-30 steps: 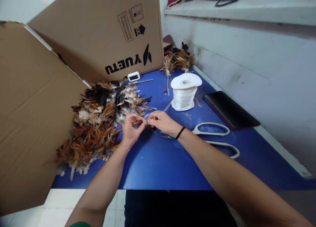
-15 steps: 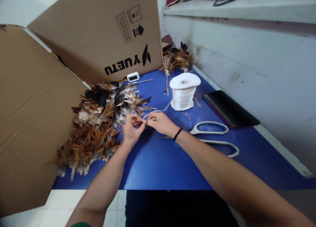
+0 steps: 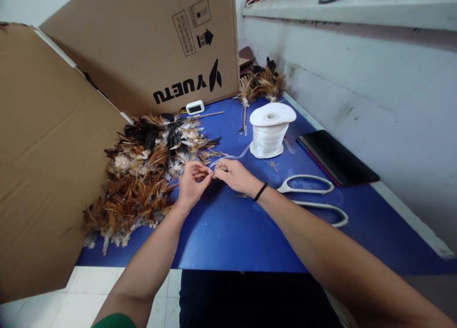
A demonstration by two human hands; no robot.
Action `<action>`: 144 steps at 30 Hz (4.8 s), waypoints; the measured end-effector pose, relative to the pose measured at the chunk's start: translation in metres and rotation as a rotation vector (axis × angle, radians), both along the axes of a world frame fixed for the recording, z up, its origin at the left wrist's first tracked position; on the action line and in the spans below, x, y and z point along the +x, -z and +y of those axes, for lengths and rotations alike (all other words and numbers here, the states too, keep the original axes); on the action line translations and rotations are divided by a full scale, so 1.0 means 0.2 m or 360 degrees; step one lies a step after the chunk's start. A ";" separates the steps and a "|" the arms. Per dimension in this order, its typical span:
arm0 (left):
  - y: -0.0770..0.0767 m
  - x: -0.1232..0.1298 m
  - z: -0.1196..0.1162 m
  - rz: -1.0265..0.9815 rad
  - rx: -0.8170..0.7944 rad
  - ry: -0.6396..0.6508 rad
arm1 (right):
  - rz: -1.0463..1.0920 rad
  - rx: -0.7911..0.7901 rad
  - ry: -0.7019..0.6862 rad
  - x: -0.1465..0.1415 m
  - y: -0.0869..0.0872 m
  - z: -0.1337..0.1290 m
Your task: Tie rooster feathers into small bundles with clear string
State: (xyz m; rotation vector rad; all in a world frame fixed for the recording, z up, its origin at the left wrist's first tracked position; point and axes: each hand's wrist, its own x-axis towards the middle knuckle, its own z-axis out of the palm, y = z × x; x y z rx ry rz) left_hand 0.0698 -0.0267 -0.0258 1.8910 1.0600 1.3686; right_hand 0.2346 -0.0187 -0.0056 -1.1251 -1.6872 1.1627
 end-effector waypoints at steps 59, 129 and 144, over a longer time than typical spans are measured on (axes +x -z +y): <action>0.01 -0.02 0.00 0.0256 0.0552 -0.0129 | 0.0336 -0.0502 -0.0101 0.02 -0.09 -0.02; -0.05 0.04 -0.02 -0.0570 -0.0332 -0.0012 | 0.0260 0.0087 0.0268 -0.03 0.00 -0.04; -0.07 0.04 -0.03 -0.0642 -0.0479 -0.0100 | 0.0185 0.0082 0.0222 -0.04 0.01 -0.04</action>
